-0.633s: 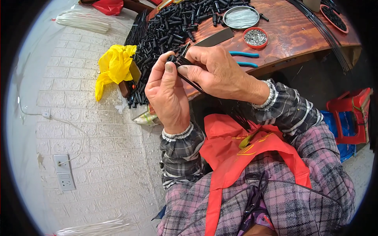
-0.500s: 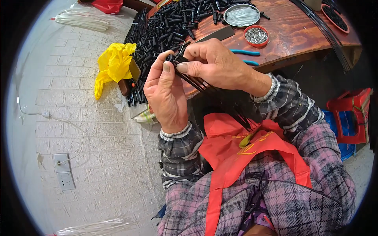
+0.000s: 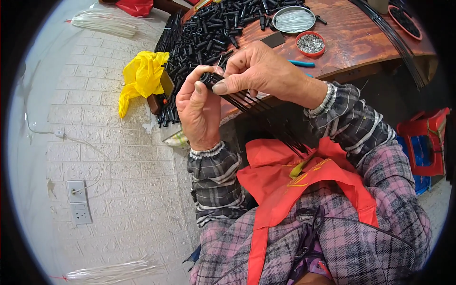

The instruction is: Assembling bundles of black synthetic fiber strips and securing them with bands.

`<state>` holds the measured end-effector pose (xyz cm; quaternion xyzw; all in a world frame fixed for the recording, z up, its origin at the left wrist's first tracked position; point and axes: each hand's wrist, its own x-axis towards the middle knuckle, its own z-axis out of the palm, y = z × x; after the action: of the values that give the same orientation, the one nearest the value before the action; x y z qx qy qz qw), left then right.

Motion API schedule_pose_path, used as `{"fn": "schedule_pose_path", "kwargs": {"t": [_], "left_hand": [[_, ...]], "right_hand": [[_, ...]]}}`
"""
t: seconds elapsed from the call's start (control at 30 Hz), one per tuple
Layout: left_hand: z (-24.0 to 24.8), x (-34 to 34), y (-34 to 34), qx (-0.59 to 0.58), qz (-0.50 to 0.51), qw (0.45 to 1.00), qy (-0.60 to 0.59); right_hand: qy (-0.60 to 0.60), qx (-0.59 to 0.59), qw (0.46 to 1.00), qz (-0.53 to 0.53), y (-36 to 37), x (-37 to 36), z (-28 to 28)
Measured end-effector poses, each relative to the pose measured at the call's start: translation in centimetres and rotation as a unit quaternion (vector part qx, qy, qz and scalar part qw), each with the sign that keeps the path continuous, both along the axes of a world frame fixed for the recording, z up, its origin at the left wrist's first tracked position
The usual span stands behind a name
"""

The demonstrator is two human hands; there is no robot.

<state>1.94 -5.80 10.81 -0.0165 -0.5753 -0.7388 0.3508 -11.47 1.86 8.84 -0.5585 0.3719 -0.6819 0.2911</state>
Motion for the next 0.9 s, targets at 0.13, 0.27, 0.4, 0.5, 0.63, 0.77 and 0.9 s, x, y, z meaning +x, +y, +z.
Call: {"fn": "schedule_pose_path", "kwargs": {"t": [0.13, 0.27, 0.4, 0.5, 0.63, 0.77, 0.9], "left_hand": [[0.1, -0.2, 0.3, -0.048, -0.009, 0.999, 0.019], [0.1, 0.0, 0.3, -0.06, -0.008, 0.998, 0.029], [-0.3, -0.4, -0.1, -0.053, -0.027, 0.997, 0.04], [-0.7, -0.4, -0.9, -0.075, -0.057, 0.994, 0.058], [-0.9, -0.4, -0.7, -0.092, -0.074, 0.99, 0.073], [-0.5, 0.0, -0.1, -0.106, -0.041, 0.993, 0.042], [-0.7, -0.2, -0.5, -0.099, -0.076, 0.991, 0.052]], "right_hand": [[0.012, 0.073, 0.996, 0.052, 0.7, -0.7, 0.7], [-0.032, 0.093, 0.992, 0.083, 1.2, -0.4, 1.1], [-0.028, 0.1, 0.992, 0.068, 1.6, -0.5, 1.3], [-0.01, 0.108, 0.993, 0.049, 1.8, -0.1, 1.7], [0.002, 0.096, 0.995, 0.015, 2.3, 0.3, 2.0], [0.007, 0.077, 0.997, 0.018, 2.4, 0.4, 2.2], [0.007, 0.146, 0.986, 0.074, 2.5, -0.2, 3.0]]}}
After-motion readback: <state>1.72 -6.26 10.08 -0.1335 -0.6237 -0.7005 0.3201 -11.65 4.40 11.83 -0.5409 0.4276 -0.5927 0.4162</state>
